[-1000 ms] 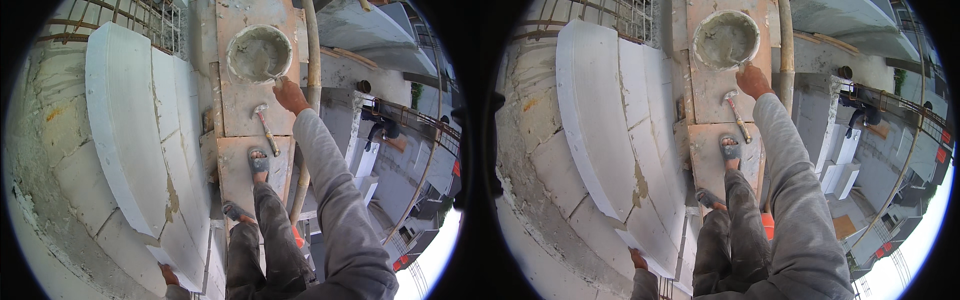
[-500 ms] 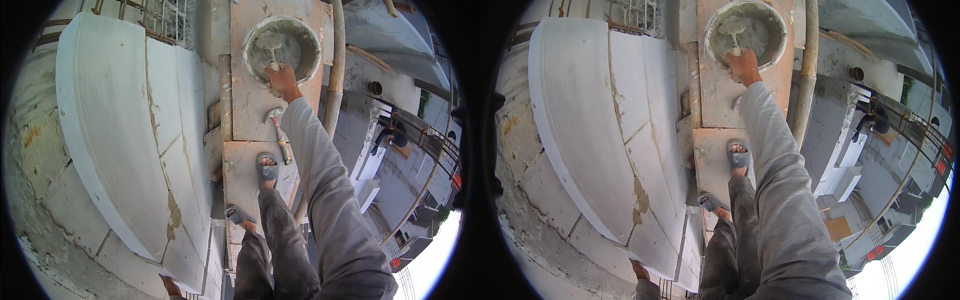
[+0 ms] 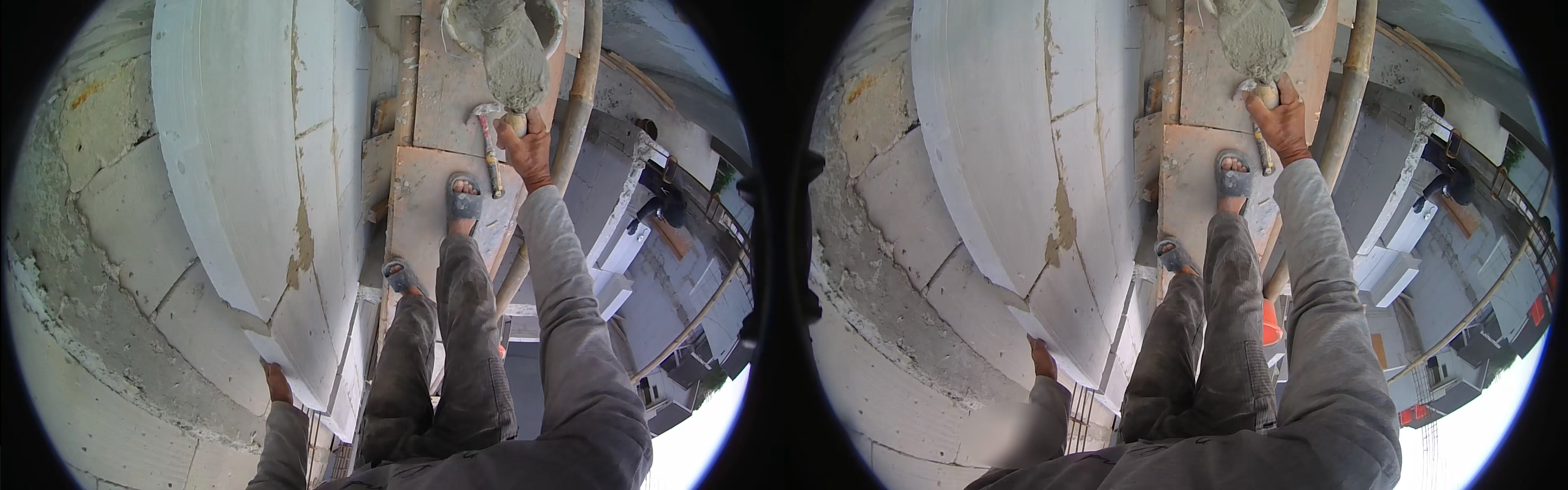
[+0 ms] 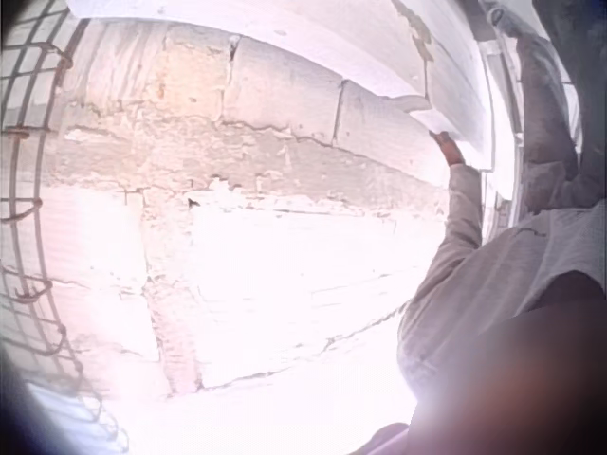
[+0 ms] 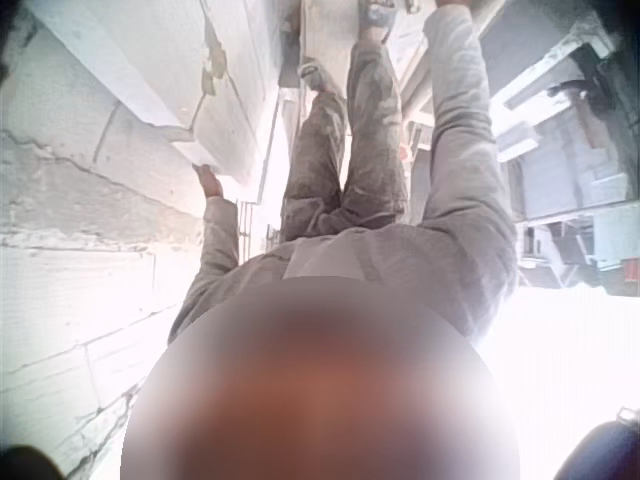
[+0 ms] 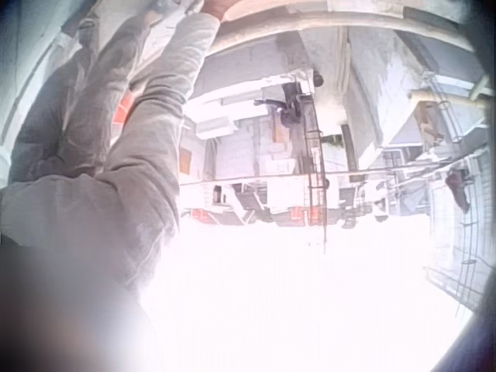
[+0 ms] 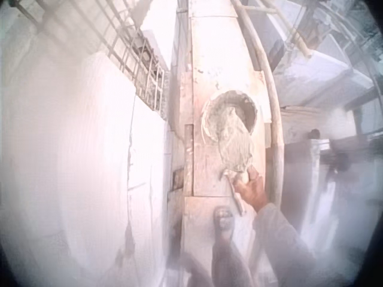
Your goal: The person places a large white rectangular tile onto a wall, taps it into position with a hammer, and then uses a trowel to apply and smooth cement into the gaps between tiles. The person continues to apply cement to the joints and smooths the surface.
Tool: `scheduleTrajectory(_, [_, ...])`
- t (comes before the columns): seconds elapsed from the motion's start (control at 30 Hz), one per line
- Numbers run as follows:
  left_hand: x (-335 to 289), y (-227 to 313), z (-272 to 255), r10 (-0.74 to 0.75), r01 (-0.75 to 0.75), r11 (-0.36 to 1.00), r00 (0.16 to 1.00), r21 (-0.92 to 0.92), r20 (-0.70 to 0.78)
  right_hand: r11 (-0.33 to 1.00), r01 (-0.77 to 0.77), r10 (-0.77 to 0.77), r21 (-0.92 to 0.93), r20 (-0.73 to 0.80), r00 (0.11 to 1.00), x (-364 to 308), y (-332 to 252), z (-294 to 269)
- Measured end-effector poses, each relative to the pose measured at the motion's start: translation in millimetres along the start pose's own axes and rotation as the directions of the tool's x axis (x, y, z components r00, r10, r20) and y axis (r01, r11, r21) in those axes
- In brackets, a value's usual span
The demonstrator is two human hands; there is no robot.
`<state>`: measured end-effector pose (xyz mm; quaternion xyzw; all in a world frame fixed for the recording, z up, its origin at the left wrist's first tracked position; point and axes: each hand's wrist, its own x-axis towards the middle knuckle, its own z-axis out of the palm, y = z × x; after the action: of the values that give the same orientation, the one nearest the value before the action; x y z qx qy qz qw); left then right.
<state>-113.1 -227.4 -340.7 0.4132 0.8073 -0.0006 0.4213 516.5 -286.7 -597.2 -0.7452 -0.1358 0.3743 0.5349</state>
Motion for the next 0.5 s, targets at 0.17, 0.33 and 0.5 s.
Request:
scheduleTrajectory(0.17, [15,-17,-8,0.045,-0.038,0.991,0.998,0.131,-0.051,0.995,0.087,-0.08,-0.049,0.137,0.987,-169,-10,42])
scheduleTrajectory(0.33, [9,0,-1,0.147,-0.154,0.981,0.987,0.118,0.059,0.999,0.019,-0.024,0.026,0.189,0.982,-310,0,138])
scheduleTrajectory(0.5, [0,13,3,0.165,-0.166,0.986,0.979,0.004,0.119,0.996,0.045,-0.03,-0.072,0.192,0.981,-368,-3,247])
